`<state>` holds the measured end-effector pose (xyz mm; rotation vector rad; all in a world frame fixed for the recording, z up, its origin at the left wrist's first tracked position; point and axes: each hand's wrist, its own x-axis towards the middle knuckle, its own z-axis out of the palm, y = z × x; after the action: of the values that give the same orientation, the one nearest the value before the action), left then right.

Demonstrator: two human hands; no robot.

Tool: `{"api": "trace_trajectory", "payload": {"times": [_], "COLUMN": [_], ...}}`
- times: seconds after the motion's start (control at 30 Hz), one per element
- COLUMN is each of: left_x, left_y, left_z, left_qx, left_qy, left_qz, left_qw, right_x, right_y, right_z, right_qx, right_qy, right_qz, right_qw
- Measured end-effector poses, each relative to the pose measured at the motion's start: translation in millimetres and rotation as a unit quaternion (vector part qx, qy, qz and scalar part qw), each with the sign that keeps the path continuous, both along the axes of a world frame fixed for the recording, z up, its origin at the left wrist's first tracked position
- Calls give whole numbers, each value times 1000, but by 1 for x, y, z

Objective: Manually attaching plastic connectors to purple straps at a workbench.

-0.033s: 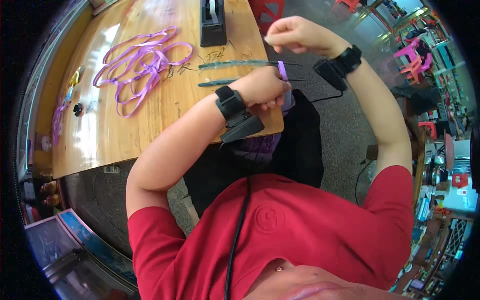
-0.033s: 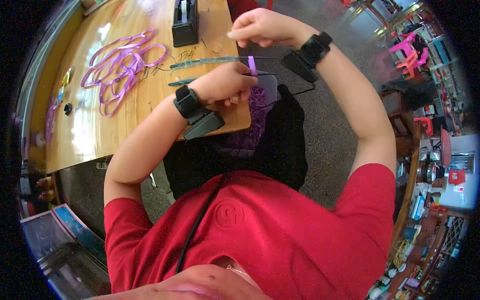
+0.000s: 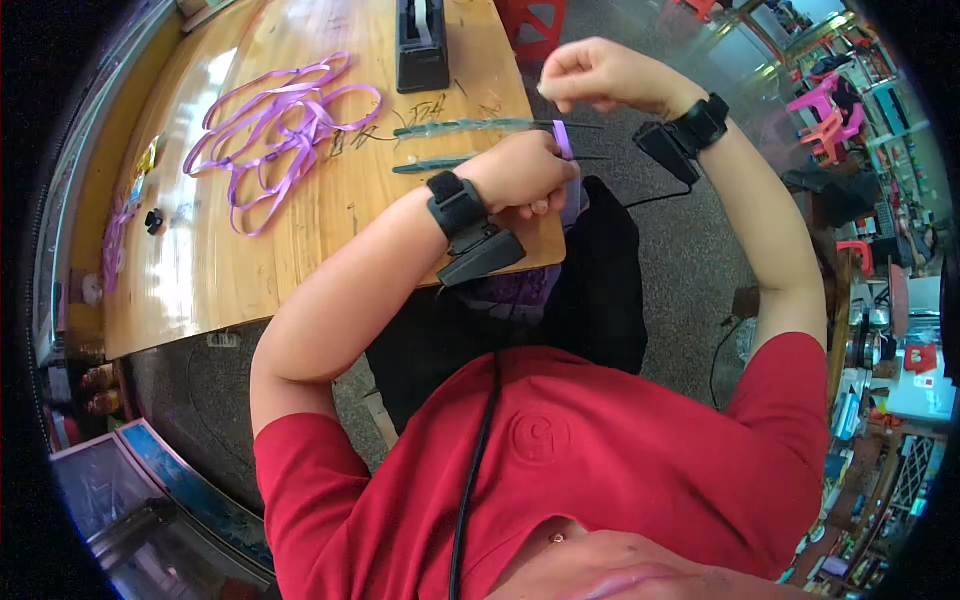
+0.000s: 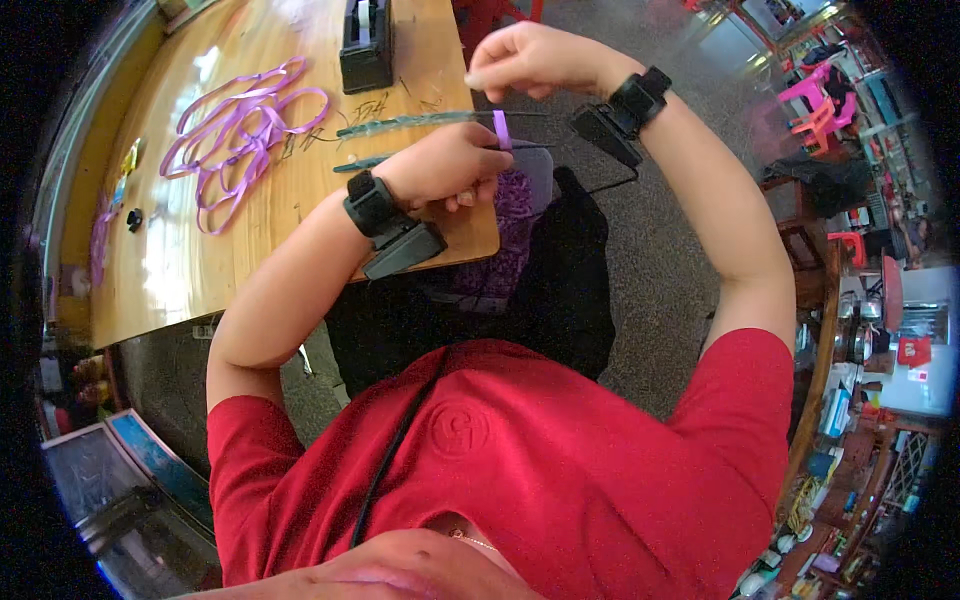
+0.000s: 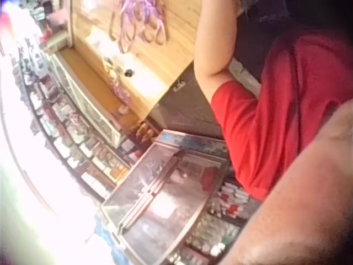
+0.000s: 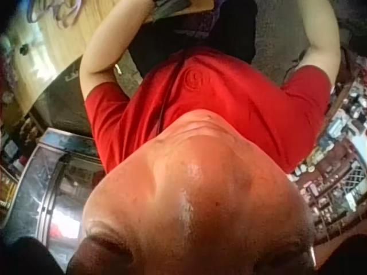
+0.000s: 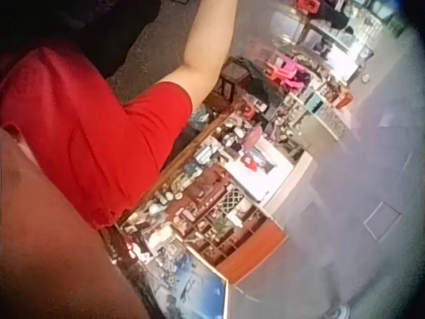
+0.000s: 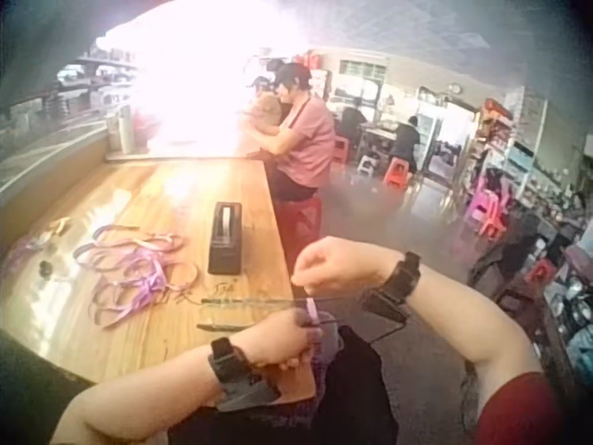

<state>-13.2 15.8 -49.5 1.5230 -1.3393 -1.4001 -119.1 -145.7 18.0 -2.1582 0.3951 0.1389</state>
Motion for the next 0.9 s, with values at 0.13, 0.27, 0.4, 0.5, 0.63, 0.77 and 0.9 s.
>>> {"api": "trace_trajectory", "payload": {"times": [0.13,0.27,0.4,0.5,0.63,0.77,0.9], "left_x": [2,0,-1,-3,-5,-6,-4], "left_y": [1,-2,2,2,2,2,0], "left_z": [-2,0,3,4,5,9,4], "left_qx": [11,23,39,44,50,55,58], "left_qy": [7,7,6,14,9,5,6], "left_qz": [7,-5,-3,5,12,12,11], "left_qw": [1000,1000,999,999,999,998,998], "right_x": [-18,-22,-19,-19,-18,-17,-16], "right_y": [-1,-13,-12,-14,-14,-13,-4], "right_z": [-9,-25,-26,-28,-29,-30,-25], "right_qx": [-70,-109,-166,-160,-188,-202,-210], "right_qy": [85,55,77,73,71,72,91], "right_qz": [37,87,88,86,86,82,31], "right_qw": [993,989,979,981,976,973,973]}}
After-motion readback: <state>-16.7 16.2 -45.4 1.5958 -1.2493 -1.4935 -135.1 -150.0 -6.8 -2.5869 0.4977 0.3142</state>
